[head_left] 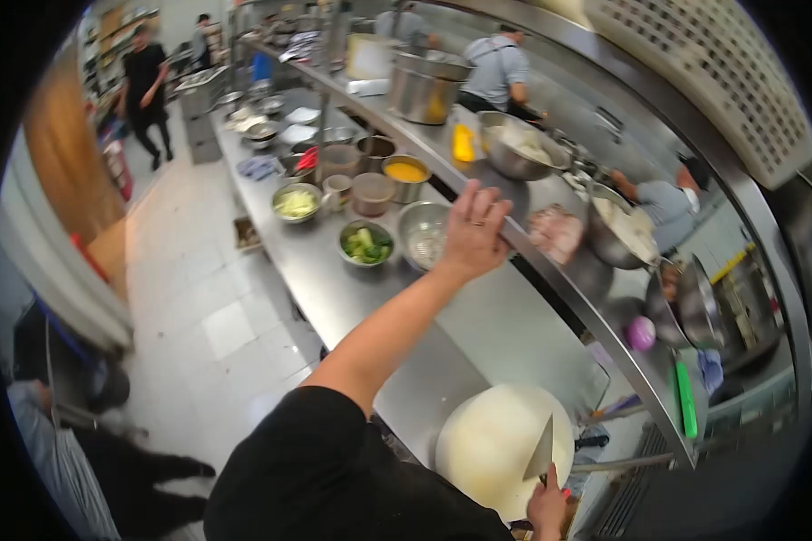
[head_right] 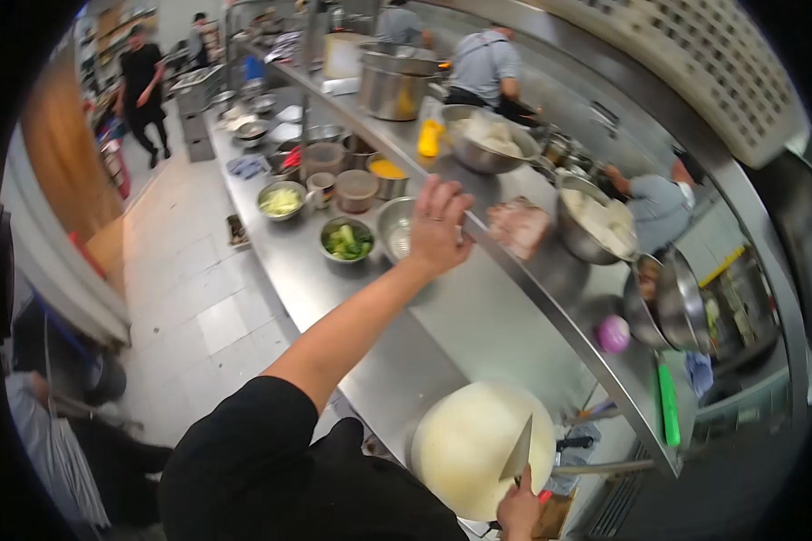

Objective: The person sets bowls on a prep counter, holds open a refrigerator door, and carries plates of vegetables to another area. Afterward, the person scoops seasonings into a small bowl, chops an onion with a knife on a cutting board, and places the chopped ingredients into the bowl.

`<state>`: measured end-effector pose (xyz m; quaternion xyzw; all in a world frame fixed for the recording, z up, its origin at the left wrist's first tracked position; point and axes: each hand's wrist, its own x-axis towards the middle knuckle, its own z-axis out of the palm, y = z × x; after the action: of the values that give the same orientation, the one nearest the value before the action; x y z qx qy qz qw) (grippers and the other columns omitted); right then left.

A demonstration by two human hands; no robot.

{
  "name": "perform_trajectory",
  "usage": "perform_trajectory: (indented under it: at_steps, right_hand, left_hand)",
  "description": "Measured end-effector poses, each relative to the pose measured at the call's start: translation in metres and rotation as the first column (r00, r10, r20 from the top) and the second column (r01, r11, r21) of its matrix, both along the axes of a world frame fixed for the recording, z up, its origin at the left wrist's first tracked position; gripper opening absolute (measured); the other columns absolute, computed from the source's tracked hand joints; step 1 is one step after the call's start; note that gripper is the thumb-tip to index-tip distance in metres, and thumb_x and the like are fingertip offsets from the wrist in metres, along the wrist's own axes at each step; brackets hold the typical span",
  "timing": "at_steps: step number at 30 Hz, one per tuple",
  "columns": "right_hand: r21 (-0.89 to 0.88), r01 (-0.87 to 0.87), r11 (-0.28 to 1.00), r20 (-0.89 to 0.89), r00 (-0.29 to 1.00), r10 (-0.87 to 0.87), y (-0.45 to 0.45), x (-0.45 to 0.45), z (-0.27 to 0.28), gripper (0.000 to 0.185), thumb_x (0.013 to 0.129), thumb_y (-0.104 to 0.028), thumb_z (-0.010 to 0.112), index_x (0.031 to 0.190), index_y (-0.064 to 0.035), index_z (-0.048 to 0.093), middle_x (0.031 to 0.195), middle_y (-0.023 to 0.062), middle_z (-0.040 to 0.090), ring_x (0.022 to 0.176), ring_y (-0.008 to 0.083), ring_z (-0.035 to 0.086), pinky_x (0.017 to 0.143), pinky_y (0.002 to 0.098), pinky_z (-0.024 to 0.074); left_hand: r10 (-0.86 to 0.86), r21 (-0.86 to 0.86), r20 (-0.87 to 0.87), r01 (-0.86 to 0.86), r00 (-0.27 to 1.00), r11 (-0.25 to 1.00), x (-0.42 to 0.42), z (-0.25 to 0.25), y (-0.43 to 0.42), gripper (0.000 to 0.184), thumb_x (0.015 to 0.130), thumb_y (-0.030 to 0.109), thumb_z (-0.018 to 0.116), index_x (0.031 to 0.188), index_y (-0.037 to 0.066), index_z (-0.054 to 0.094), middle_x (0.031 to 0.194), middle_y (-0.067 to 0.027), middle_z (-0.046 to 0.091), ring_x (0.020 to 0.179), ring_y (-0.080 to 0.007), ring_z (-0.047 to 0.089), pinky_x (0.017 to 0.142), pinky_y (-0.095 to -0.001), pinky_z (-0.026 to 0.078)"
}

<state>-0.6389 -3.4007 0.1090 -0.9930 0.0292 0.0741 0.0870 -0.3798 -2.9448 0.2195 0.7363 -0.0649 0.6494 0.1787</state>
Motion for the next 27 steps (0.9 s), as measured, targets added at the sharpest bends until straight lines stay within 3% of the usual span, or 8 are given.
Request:
perform_trajectory:
  at_steps: [4,7,9,12,17,19,22,27]
  right_hand:
    - [0.091,-0.192,0.977,-0.023,0.981,0.195,-0.053,0.006,-0.019,0.069,0.089,-0.012,0.054,0.156,-0.0109,0.033,0.095,0.0275,0.071,0.087,0.0472,0.068,0.079,0.0549,0.0521]
    - [-0.391,-0.292,0.873,-0.046,0.953,0.298,-0.046,0.001,-0.078,0.062,0.096,-0.021,0.05,0.152,0.0002,0.034,0.082,0.0254,0.071,0.079,0.0451,0.07,0.073,0.0558,0.0547]
    - [-0.085,-0.081,0.993,0.05,0.995,0.085,-0.002,-0.008,-0.037,0.059,0.097,-0.02,0.048,0.153,-0.0048,0.036,0.089,0.0278,0.071,0.086,0.0452,0.069,0.08,0.0549,0.0537]
    - [0.136,-0.054,0.989,-0.236,0.968,0.086,-0.035,0.011,-0.003,0.059,0.098,-0.02,0.044,0.156,-0.0176,0.034,0.108,0.0272,0.07,0.102,0.0455,0.066,0.092,0.0541,0.0495]
    - [0.194,0.035,0.98,0.033,0.999,-0.042,-0.025,0.011,-0.076,0.059,0.096,-0.015,0.045,0.154,-0.0148,0.036,0.106,0.0273,0.071,0.099,0.0462,0.067,0.083,0.0526,0.0516]
    - [-0.023,-0.04,0.999,0.054,0.998,0.041,-0.027,0.008,-0.061,0.063,0.096,-0.012,0.044,0.157,-0.0186,0.03,0.11,0.0279,0.07,0.092,0.0466,0.067,0.077,0.0544,0.0512]
    - [0.003,-0.189,0.982,-0.192,0.964,0.186,-0.064,0.023,-0.029,0.073,0.093,-0.008,0.046,0.16,-0.0234,0.023,0.104,0.0276,0.069,0.081,0.0435,0.068,0.071,0.0534,0.0525]
    - [-0.113,0.212,0.971,-0.059,0.974,-0.22,0.024,0.019,-0.022,0.081,0.095,-0.018,0.055,0.162,-0.0171,0.009,0.091,0.0289,0.07,0.085,0.0491,0.067,0.078,0.054,0.0522]
  left_hand:
    - [0.044,0.0,0.041,-0.044,0.998,0.999,-0.004,0.004,0.002,0.066,0.062,0.011,0.067,0.128,0.011,0.057,0.136,-0.0145,0.048,0.138,-0.0437,0.037,0.105,-0.0528,0.039]
    - [0.063,0.028,0.032,-0.064,0.997,0.998,-0.006,0.003,0.003,0.061,0.064,0.012,0.066,0.124,0.009,0.057,0.133,-0.0148,0.05,0.137,-0.0439,0.037,0.112,-0.0509,0.037]
    - [0.049,0.017,0.041,-0.05,0.998,0.999,-0.009,0.003,0.003,0.059,0.065,0.011,0.065,0.124,0.009,0.059,0.134,-0.0142,0.05,0.138,-0.0437,0.037,0.11,-0.0503,0.038]
    - [0.048,0.031,0.031,-0.049,0.998,0.998,-0.01,0.001,0.007,0.063,0.065,0.011,0.065,0.127,0.011,0.057,0.137,-0.0133,0.048,0.14,-0.0425,0.036,0.105,-0.0515,0.04]
    - [0.022,0.019,0.042,-0.023,0.999,1.0,-0.008,-0.001,0.007,0.061,0.064,0.008,0.063,0.126,0.009,0.059,0.136,-0.0136,0.049,0.14,-0.0438,0.037,0.108,-0.0513,0.04]
    - [0.018,0.015,0.054,-0.019,0.998,1.0,-0.008,-0.001,0.006,0.062,0.064,0.008,0.064,0.126,0.01,0.059,0.136,-0.0136,0.049,0.139,-0.0438,0.037,0.108,-0.0516,0.04]
    - [0.01,0.023,0.044,-0.011,0.999,1.0,-0.007,-0.001,0.008,0.063,0.064,0.009,0.065,0.126,0.01,0.058,0.135,-0.0137,0.049,0.138,-0.0436,0.038,0.109,-0.0524,0.039]
    - [-0.005,-0.024,0.014,0.005,1.0,1.0,0.011,-0.01,0.002,0.073,0.06,0.014,0.071,0.132,0.015,0.055,0.138,-0.0117,0.048,0.141,-0.0422,0.034,0.106,-0.055,0.039]
